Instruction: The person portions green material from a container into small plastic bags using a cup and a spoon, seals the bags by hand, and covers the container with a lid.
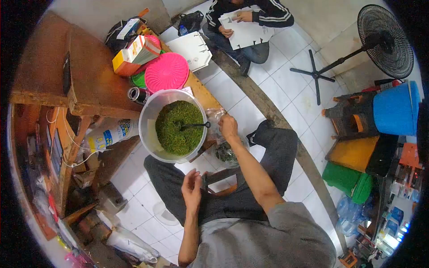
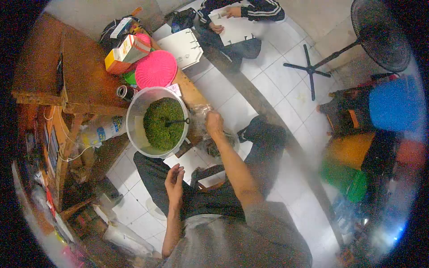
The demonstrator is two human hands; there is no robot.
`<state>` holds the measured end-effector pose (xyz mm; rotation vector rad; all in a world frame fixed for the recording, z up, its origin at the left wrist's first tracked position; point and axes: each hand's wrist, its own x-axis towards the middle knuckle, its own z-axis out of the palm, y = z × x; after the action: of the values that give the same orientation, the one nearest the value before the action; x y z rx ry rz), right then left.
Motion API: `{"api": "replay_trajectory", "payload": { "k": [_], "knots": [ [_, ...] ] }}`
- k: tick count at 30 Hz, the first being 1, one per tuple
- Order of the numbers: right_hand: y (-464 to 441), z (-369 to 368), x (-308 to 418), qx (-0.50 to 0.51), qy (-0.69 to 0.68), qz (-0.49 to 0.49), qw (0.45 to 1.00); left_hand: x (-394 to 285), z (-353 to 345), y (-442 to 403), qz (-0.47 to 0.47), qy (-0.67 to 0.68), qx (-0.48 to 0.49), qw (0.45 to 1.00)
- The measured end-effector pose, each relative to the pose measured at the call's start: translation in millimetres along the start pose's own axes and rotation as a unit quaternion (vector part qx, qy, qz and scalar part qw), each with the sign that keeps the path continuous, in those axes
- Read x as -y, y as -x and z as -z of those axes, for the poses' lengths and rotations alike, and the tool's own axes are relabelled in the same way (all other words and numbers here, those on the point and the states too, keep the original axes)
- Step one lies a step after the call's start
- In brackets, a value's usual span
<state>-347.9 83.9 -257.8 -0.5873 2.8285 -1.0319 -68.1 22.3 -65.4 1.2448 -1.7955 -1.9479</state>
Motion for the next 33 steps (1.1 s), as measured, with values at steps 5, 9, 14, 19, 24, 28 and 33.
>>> {"api": "replay_trajectory", "payload": {
  "k": [5, 9, 14, 19, 24, 28, 33],
  "knots": [
    [-5, 49, 7, -0.042, -0.087, 0.009, 0.995, -3, -17, 0, 0.008, -0.011, 0.018, 1.0],
    [-8, 77, 7, -0.009, -0.131, -0.155, 0.979, 0, -34, -12, 0.043, -0.02, 0.054, 0.997],
    [-13, 18, 21, -0.076, 0.013, 0.065, 0.995, 4, -51, -10, 0.072, 0.005, 0.096, 0.993],
    [-15, -11, 15, -0.043, 0.075, 0.076, 0.993, 4, -33, 2, 0.089, -0.013, 0.087, 0.992],
    [-11, -28, -18, 0.13, 0.015, 0.044, 0.99, 9, -3, 9, 0.163, 0.003, 0.033, 0.986],
    [-45, 37, 5, 0.178, -0.108, -0.154, 0.966, 1, 20, 2, 0.159, 0.035, -0.021, 0.986],
    [-92, 9, 11, 0.144, -0.101, -0.053, 0.983, -18, 54, -34, 0.12, 0.253, -0.12, 0.953]
  ]
}}
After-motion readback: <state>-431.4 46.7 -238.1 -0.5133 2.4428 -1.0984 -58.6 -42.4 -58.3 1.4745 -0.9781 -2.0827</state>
